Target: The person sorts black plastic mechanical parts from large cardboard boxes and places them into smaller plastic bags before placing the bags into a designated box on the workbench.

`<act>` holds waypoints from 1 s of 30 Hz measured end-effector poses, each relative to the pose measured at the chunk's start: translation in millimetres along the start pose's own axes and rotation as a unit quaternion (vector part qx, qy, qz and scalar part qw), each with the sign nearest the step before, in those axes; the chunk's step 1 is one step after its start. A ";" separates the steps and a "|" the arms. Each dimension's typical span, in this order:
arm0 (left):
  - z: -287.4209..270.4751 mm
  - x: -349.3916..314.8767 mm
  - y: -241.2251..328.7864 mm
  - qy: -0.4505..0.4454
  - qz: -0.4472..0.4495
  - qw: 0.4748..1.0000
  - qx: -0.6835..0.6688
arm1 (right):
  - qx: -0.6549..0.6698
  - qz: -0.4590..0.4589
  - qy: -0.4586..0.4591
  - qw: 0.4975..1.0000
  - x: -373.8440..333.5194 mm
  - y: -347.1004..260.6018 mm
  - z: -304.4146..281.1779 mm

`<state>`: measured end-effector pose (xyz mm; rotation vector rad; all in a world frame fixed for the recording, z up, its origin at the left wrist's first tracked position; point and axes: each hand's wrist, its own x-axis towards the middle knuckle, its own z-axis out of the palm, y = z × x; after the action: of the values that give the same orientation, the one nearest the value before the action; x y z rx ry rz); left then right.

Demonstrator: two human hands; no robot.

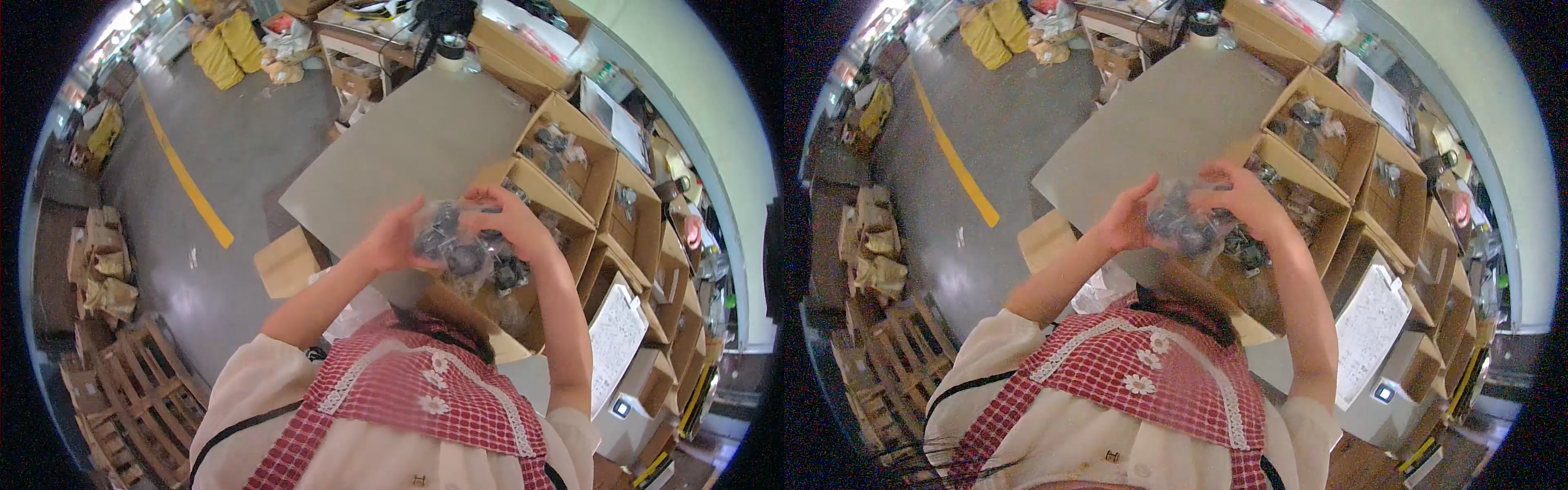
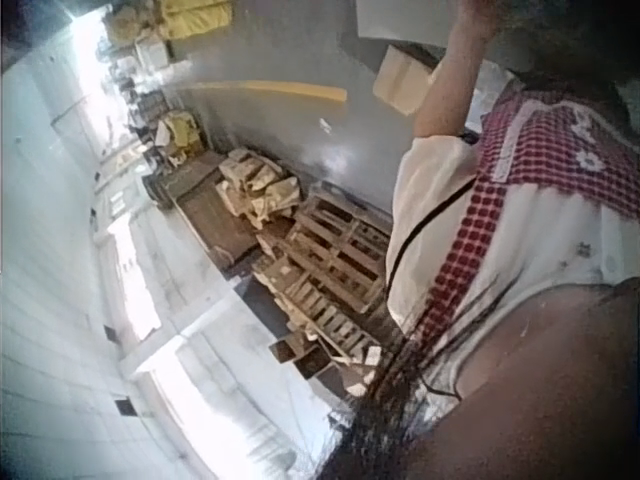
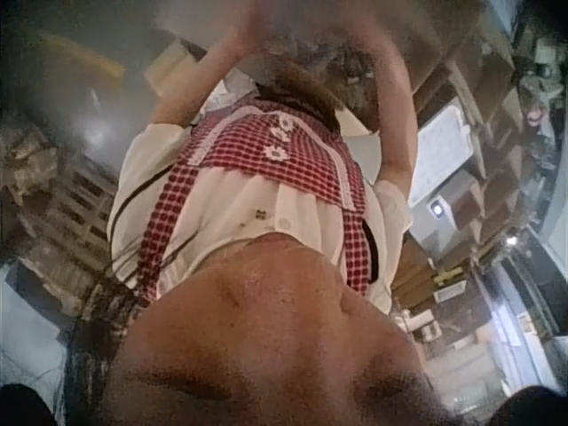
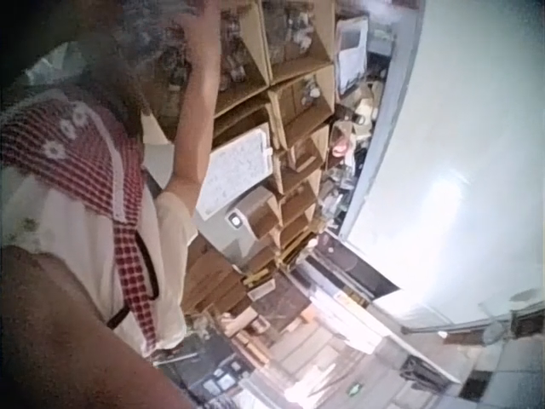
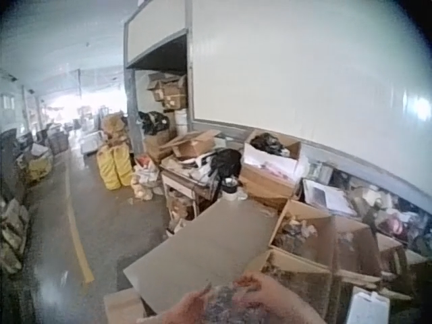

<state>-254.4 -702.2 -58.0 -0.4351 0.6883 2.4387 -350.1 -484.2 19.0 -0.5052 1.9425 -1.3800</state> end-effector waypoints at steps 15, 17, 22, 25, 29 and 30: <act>7.4 2.1 -11.1 0.042 0.087 0.989 -0.111 | 0.257 -0.090 0.060 0.960 -22.6 -14.7 35.1; 8.7 6.1 -10.7 0.022 0.056 0.992 -0.110 | 0.256 -0.117 0.073 0.957 -27.0 -27.0 32.5; 1.7 24.2 -19.3 -0.030 0.031 0.992 -0.119 | 0.133 -0.177 0.124 0.967 -23.0 -26.8 30.2; 13.0 17.5 -12.5 -0.020 0.021 0.995 -0.095 | 0.072 -0.198 0.134 0.968 -20.9 -28.8 26.7; -14.2 29.8 -20.9 -0.060 0.016 0.994 -0.087 | 0.069 -0.208 0.148 0.964 -13.4 -26.9 18.3; 4.0 22.2 -14.9 -0.039 0.020 0.994 -0.100 | 0.116 -0.193 0.127 0.966 -14.8 -29.5 18.3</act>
<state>-263.6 -679.9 -70.2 -0.4059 0.4244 2.5581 -328.9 -497.2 47.4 -0.6432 1.9083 -1.9791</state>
